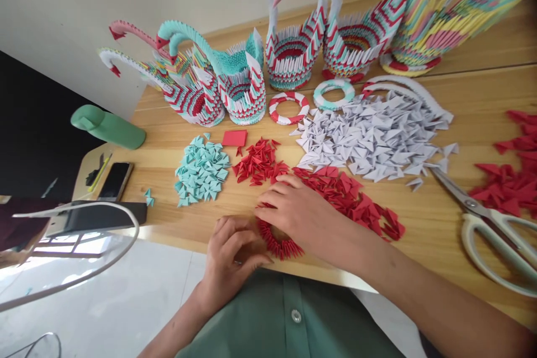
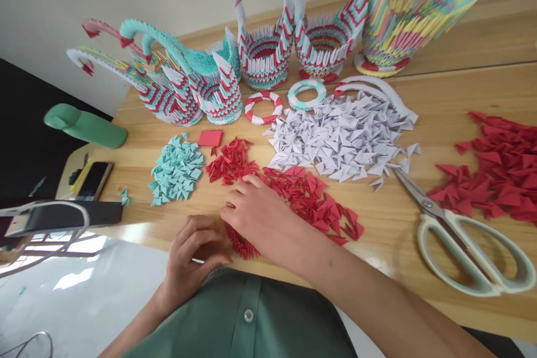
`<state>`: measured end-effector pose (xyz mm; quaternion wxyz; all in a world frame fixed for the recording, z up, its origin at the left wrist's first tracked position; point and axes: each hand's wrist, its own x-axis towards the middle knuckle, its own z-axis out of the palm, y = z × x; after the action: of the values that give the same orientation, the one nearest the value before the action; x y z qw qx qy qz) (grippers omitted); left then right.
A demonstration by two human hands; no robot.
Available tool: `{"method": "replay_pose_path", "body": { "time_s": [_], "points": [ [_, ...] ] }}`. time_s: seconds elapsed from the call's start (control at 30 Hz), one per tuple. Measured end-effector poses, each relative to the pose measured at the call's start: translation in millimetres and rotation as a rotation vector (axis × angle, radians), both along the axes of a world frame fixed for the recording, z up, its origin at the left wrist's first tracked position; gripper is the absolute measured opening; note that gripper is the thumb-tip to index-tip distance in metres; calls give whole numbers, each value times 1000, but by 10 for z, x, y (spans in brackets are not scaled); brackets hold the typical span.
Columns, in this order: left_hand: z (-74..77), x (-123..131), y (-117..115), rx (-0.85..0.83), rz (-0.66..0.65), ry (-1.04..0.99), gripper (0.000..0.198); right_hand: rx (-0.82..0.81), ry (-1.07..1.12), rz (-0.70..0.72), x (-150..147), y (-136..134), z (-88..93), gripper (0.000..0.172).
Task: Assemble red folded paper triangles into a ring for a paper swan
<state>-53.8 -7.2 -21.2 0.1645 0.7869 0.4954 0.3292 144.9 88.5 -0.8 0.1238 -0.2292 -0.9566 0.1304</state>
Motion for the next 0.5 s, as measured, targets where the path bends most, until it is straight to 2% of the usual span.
{"method": "replay_pose_path", "body": {
  "time_s": [0.13,0.27,0.37,0.5],
  "points": [
    [-1,69,-92,8,23,-12,30,-29,90,-33,98,-13,140,24],
    [-40,97,-175,23,113,26,41,25,271,-154,406,-131,256,32],
    [-72,143,-209,12,165,61,57,58,320,-257,658,-321,194,28],
    [-113,254,-212,-14,189,147,82,40,293,-358,839,-595,-22,19]
  ]
}}
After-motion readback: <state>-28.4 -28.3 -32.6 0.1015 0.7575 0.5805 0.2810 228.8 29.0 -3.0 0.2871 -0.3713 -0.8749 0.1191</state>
